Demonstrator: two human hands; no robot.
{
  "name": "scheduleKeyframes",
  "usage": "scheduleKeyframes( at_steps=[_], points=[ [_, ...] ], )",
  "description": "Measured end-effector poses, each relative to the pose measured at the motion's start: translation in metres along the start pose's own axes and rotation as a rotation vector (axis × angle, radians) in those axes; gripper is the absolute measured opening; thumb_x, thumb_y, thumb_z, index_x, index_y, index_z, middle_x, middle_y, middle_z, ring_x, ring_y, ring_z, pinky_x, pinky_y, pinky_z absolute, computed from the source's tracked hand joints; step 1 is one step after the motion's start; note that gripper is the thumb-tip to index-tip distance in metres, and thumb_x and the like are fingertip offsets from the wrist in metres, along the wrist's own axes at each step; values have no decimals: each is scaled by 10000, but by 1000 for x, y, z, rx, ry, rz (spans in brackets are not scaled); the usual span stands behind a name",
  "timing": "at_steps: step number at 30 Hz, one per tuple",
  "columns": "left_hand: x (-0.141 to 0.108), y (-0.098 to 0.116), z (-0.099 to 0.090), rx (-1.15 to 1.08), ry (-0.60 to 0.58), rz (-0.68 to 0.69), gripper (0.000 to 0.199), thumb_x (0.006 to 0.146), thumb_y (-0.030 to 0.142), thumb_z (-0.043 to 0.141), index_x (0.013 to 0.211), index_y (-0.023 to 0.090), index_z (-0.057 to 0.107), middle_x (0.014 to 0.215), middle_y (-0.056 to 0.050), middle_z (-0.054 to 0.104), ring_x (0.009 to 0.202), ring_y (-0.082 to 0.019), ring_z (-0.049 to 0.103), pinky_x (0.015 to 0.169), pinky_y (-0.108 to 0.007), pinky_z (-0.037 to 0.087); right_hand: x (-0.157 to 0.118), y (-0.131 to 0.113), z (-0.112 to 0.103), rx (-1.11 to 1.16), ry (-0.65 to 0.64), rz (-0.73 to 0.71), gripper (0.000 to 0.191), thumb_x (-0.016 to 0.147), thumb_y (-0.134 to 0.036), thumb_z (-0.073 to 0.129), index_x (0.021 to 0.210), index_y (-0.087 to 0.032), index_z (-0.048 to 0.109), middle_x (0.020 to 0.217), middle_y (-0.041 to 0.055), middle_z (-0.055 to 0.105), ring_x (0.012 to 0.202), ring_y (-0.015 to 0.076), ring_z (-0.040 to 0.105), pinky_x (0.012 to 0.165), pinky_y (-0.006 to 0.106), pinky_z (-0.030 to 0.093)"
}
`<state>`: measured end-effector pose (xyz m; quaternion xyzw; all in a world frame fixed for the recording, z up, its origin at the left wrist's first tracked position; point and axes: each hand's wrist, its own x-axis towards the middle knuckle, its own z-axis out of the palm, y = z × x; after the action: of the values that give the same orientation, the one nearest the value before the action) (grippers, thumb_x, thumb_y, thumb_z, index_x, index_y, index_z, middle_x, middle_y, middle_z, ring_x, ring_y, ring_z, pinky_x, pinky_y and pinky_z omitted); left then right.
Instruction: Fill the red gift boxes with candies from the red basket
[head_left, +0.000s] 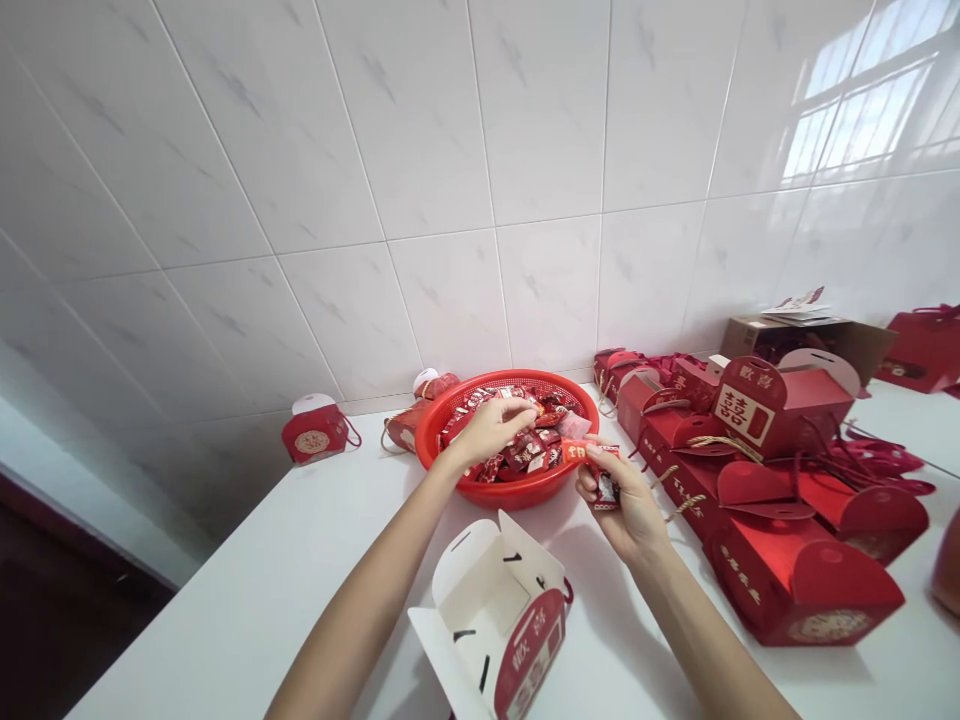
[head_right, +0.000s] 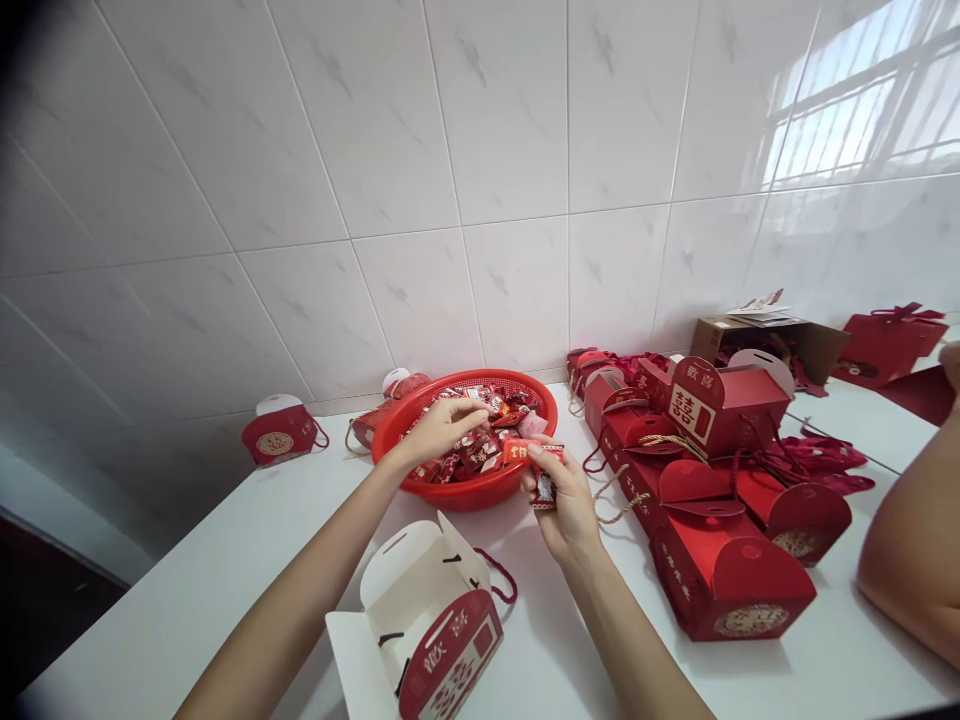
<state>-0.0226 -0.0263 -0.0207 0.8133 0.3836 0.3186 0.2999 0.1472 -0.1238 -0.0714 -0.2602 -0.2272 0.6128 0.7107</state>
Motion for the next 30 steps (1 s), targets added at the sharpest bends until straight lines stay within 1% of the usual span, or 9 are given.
scheduleKeyframes(
  at_steps=[5,11,14,17,19,21,23,26,30],
  points=[
    [32,-21,-9,203,-106,10,237,827,218,564,937,180,770,1023,-48,782,975,-226,704,888,-309,528,0,-4,1,-3,76,43,496,454,-272,940,843,-176,648,673,-38,642,506,71,539,412,172,386],
    [65,-14,5,249,-142,0,312,817,136,534,1022,169,766,1141,-51,769,1052,-214,699,954,-302,518,-1,-4,1,-29,84,22,525,445,-260,944,879,-177,661,654,-47,636,494,65,528,416,169,392],
    [72,-12,11,192,-206,1,301,833,199,587,1085,165,749,1194,-74,749,1109,-233,683,984,-323,509,-2,-7,0,-44,61,5,486,481,-249,928,880,-181,659,667,-39,640,493,68,519,411,178,381],
    [69,-16,17,113,-294,26,542,775,355,733,1280,174,658,1352,-108,663,1240,-270,618,1036,-352,485,-1,-12,-2,-28,69,-27,468,482,-245,922,861,-186,654,647,-42,621,484,67,501,398,178,356],
    [64,-21,21,171,-333,63,775,658,374,841,1371,202,591,1445,-118,587,1324,-301,548,1089,-377,444,0,-15,-4,-15,84,-60,464,474,-250,923,848,-190,655,613,-50,590,485,70,494,394,175,348],
    [60,-26,23,292,-342,102,824,619,344,871,1382,225,582,1449,-115,578,1336,-317,530,1111,-397,420,0,-18,-6,-20,85,-100,439,499,-260,914,852,-198,659,603,-49,577,491,76,494,391,179,344],
    [59,-30,22,436,-272,101,717,676,293,828,1354,230,603,1394,-110,615,1299,-317,553,1104,-407,422,1,-19,-8,-35,88,-135,407,533,-267,898,861,-205,665,625,-39,590,494,80,492,387,186,341],
    [61,-34,14,632,-63,0,609,731,114,699,1326,216,619,1336,-114,635,1259,-314,576,1080,-405,441,1,-21,-9,-39,116,-150,407,526,-261,895,863,-199,675,657,-30,606,493,76,489,386,187,336],
    [61,-34,4,592,169,-63,596,738,6,563,1309,161,629,1309,-129,644,1243,-297,585,1074,-405,456,1,-24,-7,-40,141,-161,435,488,-257,906,851,-188,676,691,-26,622,489,64,491,393,180,337]
  ],
)
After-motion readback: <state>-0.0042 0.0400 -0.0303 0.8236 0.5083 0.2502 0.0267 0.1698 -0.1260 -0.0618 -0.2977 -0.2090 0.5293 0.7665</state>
